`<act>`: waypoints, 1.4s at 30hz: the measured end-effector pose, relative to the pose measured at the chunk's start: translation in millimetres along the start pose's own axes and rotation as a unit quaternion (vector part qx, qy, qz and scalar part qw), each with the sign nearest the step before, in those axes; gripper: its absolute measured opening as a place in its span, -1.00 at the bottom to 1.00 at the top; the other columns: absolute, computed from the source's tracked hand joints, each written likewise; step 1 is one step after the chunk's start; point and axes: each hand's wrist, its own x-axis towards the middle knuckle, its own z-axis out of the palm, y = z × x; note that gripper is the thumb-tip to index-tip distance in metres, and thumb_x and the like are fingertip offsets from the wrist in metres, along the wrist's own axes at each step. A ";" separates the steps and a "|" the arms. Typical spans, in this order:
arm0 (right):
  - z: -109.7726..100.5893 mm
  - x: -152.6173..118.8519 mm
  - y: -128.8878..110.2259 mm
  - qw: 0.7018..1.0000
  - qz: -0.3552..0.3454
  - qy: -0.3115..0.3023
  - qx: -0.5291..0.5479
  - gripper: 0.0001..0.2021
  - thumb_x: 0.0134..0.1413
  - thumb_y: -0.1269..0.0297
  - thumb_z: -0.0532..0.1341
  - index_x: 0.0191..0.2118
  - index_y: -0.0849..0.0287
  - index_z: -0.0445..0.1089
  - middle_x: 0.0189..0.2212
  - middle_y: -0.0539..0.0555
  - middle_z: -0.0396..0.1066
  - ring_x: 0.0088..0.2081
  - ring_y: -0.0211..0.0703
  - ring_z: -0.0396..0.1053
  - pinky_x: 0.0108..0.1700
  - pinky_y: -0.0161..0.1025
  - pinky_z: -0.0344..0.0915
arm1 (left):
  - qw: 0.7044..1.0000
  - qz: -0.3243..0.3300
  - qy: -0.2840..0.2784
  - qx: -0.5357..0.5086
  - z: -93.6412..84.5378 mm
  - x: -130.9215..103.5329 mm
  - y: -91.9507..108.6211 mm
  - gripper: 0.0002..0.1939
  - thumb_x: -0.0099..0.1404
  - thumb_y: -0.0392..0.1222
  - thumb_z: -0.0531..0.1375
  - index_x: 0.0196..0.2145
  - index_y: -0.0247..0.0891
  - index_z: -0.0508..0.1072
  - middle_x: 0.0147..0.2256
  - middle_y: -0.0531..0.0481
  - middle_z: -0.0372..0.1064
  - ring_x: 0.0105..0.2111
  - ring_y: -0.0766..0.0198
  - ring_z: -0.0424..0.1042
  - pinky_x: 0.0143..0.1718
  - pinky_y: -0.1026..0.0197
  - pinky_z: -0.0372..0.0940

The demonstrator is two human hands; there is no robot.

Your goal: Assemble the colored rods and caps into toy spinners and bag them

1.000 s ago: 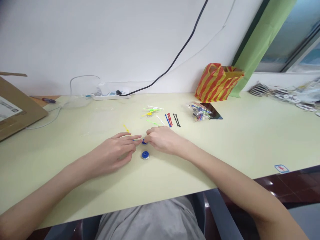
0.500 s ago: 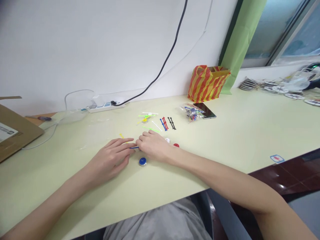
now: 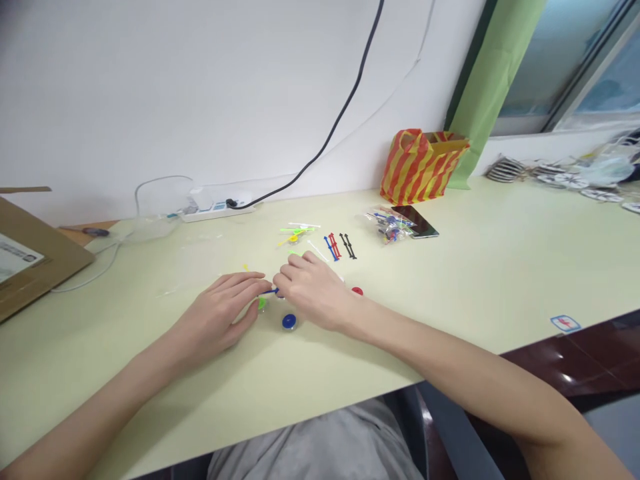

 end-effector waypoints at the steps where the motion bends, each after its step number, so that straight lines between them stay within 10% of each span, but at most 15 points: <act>1: -1.2 -1.1 3.7 1.000 0.011 0.013 0.006 -0.82 0.40 0.32 0.15 -0.25 0.23 0.44 -0.33 0.10 0.47 -0.20 -0.05 0.26 -0.17 -0.12 0.02 | 1.000 -0.002 0.000 0.006 0.1 0.1 -0.6 -0.68 0.46 -0.33 -0.02 0.08 -0.27 0.39 0.01 -0.19 0.49 0.09 0.05 0.42 0.10 -0.04 0.30; 9: 5.3 -0.2 57.9 0.992 0.102 0.048 0.054 -0.85 0.37 0.35 0.16 -0.24 0.18 0.45 -0.26 0.12 0.50 -0.15 -0.05 0.29 -0.12 -0.16 0.10 | 0.999 -0.024 -0.024 0.001 4.8 -2.8 -3.9 -0.60 0.45 -0.35 -0.03 0.19 -0.29 0.30 0.05 -0.20 0.45 0.10 0.05 0.40 0.10 -0.06 0.29; 21: 61.4 115.1 169.2 0.942 0.302 -0.145 0.010 -0.83 0.24 0.39 0.24 -0.13 0.32 0.55 -0.13 0.29 0.56 -0.14 -0.06 0.44 -0.14 -0.24 0.24 | 0.999 -0.023 -0.024 -0.023 5.0 -7.8 -8.9 -0.64 0.45 -0.35 -0.01 0.11 -0.22 0.40 -0.02 -0.13 0.50 0.10 0.03 0.39 0.09 -0.06 0.29; 28: 59.2 114.7 169.5 0.938 0.293 -0.186 0.018 -0.74 0.31 0.38 0.14 -0.07 0.32 0.57 -0.07 0.31 0.56 -0.08 -0.06 0.46 -0.08 -0.28 0.26 | 0.998 -0.028 -0.019 -0.043 2.6 -6.8 -10.3 -0.65 0.47 -0.33 -0.02 0.10 -0.20 0.41 -0.02 -0.10 0.49 0.08 0.08 0.41 0.10 -0.01 0.28; 36: -31.3 66.3 121.5 0.966 0.212 -0.125 0.083 -0.71 0.33 0.36 0.08 -0.04 0.21 0.54 -0.08 0.15 0.55 -0.12 -0.13 0.45 -0.10 -0.28 0.26 | 0.997 -0.041 -0.024 -0.062 0.9 -5.9 -13.4 -0.65 0.54 -0.19 -0.07 0.14 -0.22 0.39 0.00 -0.12 0.48 0.02 0.10 0.44 0.04 0.02 0.29; 42: -76.7 -6.9 69.4 0.876 0.100 -0.363 0.301 -0.88 0.20 0.34 0.21 -0.20 0.13 0.51 -0.37 0.00 0.56 -0.37 -0.23 0.46 -0.37 -0.34 0.26 | 0.996 -0.005 -0.016 -0.086 0.6 -3.2 2.4 -0.63 0.53 -0.22 -0.04 0.21 -0.19 0.34 0.08 -0.11 0.44 0.07 0.12 0.41 0.08 0.05 0.30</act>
